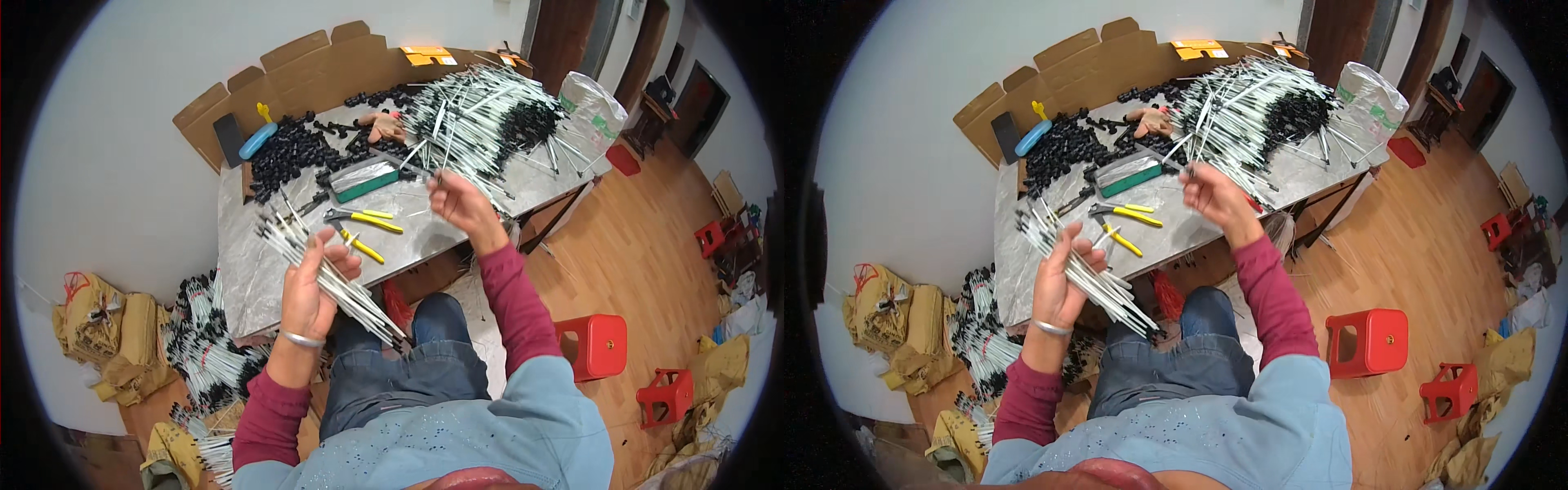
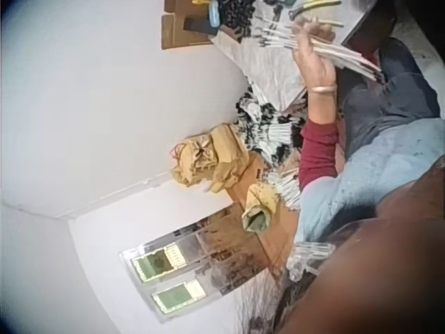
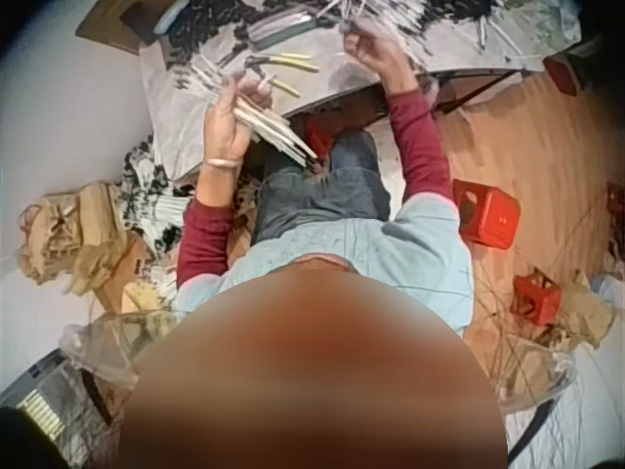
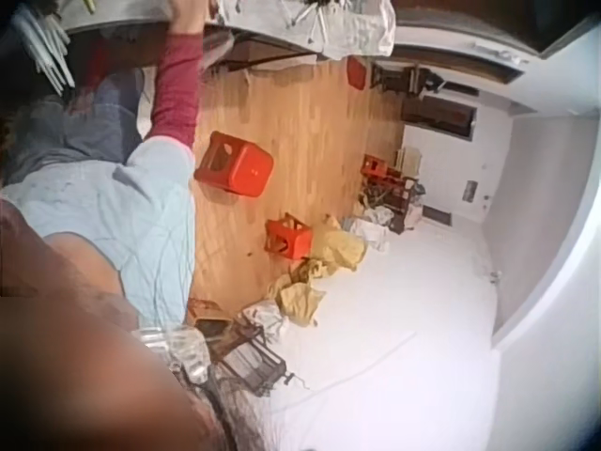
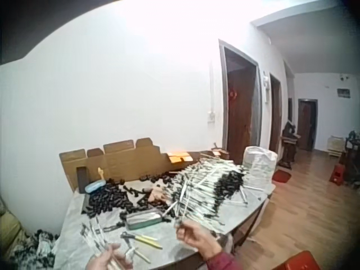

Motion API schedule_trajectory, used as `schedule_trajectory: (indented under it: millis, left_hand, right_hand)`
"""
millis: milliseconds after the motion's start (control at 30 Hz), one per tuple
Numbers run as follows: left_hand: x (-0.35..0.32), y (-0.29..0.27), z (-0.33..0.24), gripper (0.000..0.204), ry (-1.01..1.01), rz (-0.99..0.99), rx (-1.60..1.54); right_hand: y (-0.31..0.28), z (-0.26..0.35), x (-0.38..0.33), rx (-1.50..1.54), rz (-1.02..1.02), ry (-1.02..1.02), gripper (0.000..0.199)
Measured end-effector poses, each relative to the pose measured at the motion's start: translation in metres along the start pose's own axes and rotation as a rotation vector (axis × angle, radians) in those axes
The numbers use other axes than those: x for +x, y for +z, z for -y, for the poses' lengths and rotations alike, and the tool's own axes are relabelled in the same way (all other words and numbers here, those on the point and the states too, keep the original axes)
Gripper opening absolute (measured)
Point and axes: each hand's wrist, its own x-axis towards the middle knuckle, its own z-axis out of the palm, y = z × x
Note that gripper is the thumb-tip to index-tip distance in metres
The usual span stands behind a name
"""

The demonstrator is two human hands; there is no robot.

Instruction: Assembling wire harnesses by inserting wires into a plastic connector and trimming them.

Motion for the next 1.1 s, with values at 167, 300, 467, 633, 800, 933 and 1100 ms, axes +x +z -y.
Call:
schedule_trajectory:
  millis: [167,300,467,633,800,933,1100]
  left_hand:
    - [0.021,0.005,0.002,0.036,-0.033,-0.014,0.036]
    - [0.021,0.011,0.016,0.038,-0.025,0.033,0.057]
    - [0.021,0.017,0.022,0.041,0.077,-0.021,0.040]
    - [0.018,0.008,0.015,0.039,0.108,-0.047,0.121]
    - [0.021,-0.020,-0.013,0.038,-0.067,0.102,0.083]
    - [0.030,-0.026,-0.031,0.042,-0.167,0.261,0.057]
    - [0.029,-0.006,-0.030,0.047,-0.223,0.401,0.005]
  right_hand:
    - [0.026,-0.049,-0.060,0.238,0.021,0.111,0.017]
    - [0.045,-0.063,-0.092,0.332,0.141,0.086,0.025]
    - [0.080,-0.076,-0.132,-0.060,0.027,0.157,0.034]
    - [0.100,-0.094,-0.157,-0.262,-0.025,0.117,0.031]
    - [0.084,-0.068,-0.175,-0.222,0.024,0.148,0.027]
    - [0.078,-0.056,-0.187,-0.321,0.117,0.290,0.026]
    - [0.084,-0.061,-0.187,-0.324,0.101,0.337,0.025]
